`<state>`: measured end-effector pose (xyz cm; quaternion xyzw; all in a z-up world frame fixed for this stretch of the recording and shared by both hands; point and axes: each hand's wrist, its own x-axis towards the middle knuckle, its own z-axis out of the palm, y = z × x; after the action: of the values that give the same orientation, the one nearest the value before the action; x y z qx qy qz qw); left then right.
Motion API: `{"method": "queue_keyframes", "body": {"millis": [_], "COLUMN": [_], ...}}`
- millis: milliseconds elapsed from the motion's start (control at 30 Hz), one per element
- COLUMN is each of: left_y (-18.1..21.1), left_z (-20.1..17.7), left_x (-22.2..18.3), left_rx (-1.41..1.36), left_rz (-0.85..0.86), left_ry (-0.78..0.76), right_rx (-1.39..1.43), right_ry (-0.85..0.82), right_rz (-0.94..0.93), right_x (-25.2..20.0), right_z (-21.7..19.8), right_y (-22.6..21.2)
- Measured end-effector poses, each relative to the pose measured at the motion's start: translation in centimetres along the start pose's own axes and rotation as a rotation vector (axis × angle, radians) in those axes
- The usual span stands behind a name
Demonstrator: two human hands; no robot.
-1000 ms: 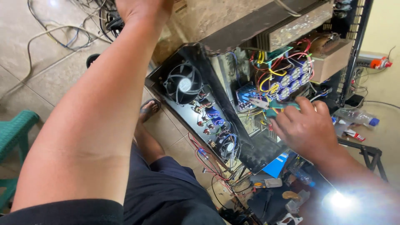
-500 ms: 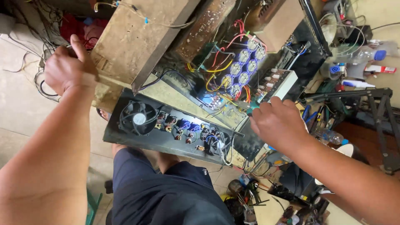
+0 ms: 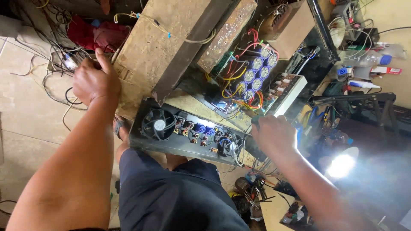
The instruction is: Soldering wires to electronic components and assembling an amplifier chassis on a workbench.
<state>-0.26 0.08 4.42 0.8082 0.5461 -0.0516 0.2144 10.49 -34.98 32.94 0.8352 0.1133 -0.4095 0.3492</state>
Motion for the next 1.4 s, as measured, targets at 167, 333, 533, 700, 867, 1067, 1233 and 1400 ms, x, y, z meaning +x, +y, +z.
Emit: {"method": "queue_keyframes", "body": {"millis": [167,333,533,700,867,1067,1233,1400], "left_y": [0.1,-0.6,-1.1,-1.4,-1.1,-0.4,-0.3,-0.1], "left_z": [-0.9,0.7,1.4,2.0,1.6,0.8,0.5,0.3], "left_x": [-0.2,0.1,0.1,0.3,0.1,0.3,0.4,0.3], "left_rx": [0.129,0.161,0.105,0.121,0.074,-0.005,-0.028,-0.015], "left_rz": [0.095,0.152,0.172,0.155,0.149,0.100,0.087,0.074], "left_ry": [-0.018,0.063,0.107,0.074,0.065,0.036,-0.008,-0.023], "right_rx": [-0.030,-0.066,-0.140,-0.090,0.084,0.319,0.322,0.406], "right_ry": [0.348,0.687,0.626,0.517,0.189,-0.166,-0.151,-0.095], "right_rz": [-0.027,-0.138,-0.061,0.061,0.140,0.284,0.298,0.229], "right_x": [3.6,7.1,7.2,6.7,6.5,4.4,4.0,4.5], "right_z": [6.0,10.7,11.7,10.7,6.2,-2.9,-2.9,-1.3], "right_y": [1.6,2.9,3.1,2.9,1.6,-1.8,-2.5,-2.0]}}
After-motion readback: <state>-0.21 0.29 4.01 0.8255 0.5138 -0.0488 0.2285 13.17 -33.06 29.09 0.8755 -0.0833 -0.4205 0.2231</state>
